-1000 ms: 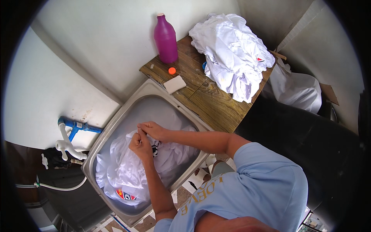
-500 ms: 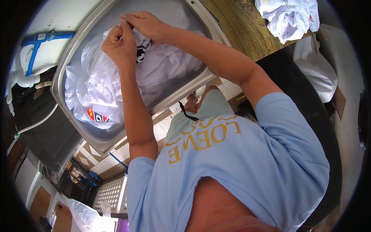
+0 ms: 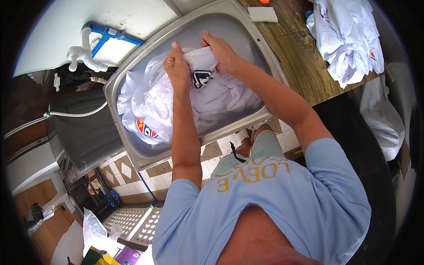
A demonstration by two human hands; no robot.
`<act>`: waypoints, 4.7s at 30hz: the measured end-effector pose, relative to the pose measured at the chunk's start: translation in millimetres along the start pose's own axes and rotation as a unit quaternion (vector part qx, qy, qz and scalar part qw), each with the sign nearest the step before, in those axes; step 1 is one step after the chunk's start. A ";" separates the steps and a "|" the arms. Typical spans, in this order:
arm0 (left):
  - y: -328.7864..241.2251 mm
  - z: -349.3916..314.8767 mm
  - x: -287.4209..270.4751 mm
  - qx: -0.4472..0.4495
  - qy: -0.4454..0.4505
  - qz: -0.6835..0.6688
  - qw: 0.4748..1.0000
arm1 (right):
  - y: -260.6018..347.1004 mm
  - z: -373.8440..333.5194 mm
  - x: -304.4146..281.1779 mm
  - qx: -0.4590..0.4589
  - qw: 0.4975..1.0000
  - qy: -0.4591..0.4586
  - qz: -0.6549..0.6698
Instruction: The person washes white garments by hand in a sink filled with water, rubbing soap onto specific spots and scrubing the fabric together before lifting items out to inspect them.
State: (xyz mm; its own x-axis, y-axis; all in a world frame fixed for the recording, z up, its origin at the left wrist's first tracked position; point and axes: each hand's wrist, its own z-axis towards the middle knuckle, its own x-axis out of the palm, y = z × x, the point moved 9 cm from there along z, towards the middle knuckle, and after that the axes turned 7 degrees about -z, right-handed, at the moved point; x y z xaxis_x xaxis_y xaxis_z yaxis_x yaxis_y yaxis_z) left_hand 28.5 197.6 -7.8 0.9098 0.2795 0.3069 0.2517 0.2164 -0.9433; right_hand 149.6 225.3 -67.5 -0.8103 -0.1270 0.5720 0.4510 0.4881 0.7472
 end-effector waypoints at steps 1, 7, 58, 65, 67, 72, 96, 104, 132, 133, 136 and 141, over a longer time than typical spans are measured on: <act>-0.6 2.0 1.7 0.012 0.008 0.002 1.000 | -0.5 2.4 -1.3 0.002 1.000 -0.014 0.008; 14.8 -35.1 97.5 0.358 -0.124 0.584 0.717 | -24.1 8.0 1.4 0.031 0.992 0.071 0.101; 16.7 55.6 79.5 0.255 0.178 0.383 0.870 | -19.9 16.2 -30.7 0.067 0.972 -0.106 0.197; 53.5 68.0 47.3 -0.167 0.162 0.124 0.965 | -9.3 28.6 -44.2 0.028 0.978 -0.074 0.193; 50.8 65.1 43.1 -0.185 0.143 0.129 0.964 | -6.2 29.1 -41.4 0.018 0.982 -0.048 0.184; 44.6 59.6 36.0 -0.185 0.114 0.085 0.972 | 3.7 15.5 -20.5 0.049 0.993 0.028 0.100; -6.6 -88.7 110.7 0.137 0.183 0.294 0.928 | -11.8 33.7 -31.3 0.089 0.968 0.008 0.233; -43.8 41.1 202.7 0.195 0.224 0.288 0.911 | 0.1 24.8 -33.9 0.036 0.957 -0.019 0.288; 16.7 67.0 39.8 -0.273 0.271 0.046 0.922 | 42.8 3.7 -1.2 -0.008 0.966 0.157 0.206; 14.4 68.9 30.8 -0.269 0.259 -0.003 0.928 | 42.2 1.7 3.6 -0.007 0.970 0.159 0.184; 9.5 59.1 28.7 -0.260 0.223 -0.034 0.939 | 42.6 0.8 3.5 -0.017 0.977 0.168 0.132; 1.9 45.5 36.6 -0.237 0.214 -0.020 0.948 | 41.3 4.6 -4.0 -0.039 0.983 0.147 0.104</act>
State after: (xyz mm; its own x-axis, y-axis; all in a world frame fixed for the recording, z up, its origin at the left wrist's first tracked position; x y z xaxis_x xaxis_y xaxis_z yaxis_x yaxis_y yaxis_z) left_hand 47.2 250.8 7.4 0.9214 -0.1461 0.3601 0.3171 -0.2530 -0.9140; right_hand 169.8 249.9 -40.5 -0.5597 -0.2818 0.7793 0.6317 0.4636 0.6213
